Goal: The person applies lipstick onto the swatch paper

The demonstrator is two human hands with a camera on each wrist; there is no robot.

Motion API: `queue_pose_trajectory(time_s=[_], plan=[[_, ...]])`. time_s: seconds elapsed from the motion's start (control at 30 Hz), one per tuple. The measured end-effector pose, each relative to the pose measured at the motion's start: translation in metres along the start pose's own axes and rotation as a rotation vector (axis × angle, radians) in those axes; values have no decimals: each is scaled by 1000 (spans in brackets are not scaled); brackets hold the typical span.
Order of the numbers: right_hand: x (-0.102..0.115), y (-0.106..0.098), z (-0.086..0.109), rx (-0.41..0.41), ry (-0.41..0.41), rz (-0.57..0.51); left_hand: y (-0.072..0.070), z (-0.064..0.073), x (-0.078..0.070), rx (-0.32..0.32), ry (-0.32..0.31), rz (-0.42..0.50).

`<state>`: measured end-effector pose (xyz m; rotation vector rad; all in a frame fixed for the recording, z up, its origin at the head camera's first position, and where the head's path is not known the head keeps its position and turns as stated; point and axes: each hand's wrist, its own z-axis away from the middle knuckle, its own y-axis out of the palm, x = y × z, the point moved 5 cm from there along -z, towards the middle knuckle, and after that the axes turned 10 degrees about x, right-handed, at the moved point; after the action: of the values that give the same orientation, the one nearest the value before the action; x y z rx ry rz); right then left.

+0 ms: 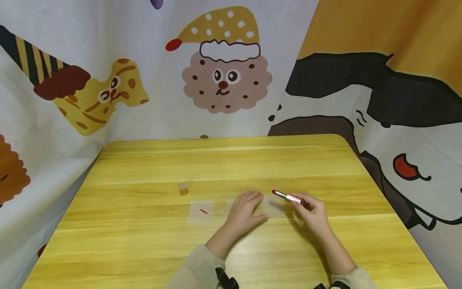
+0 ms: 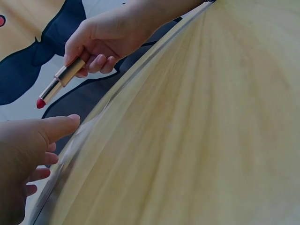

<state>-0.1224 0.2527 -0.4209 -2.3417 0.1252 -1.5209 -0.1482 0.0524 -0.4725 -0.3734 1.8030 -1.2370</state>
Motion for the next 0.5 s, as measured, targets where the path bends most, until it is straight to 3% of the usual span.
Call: queue_pose_trajectory(time_s=[0.23,0.5], plan=[[-1,-1,0,-32,0,-25,5,-6,0,23,-19,-29],[0,-1,-2,-29,14,43,4,-6,-2,38,-23,-70]])
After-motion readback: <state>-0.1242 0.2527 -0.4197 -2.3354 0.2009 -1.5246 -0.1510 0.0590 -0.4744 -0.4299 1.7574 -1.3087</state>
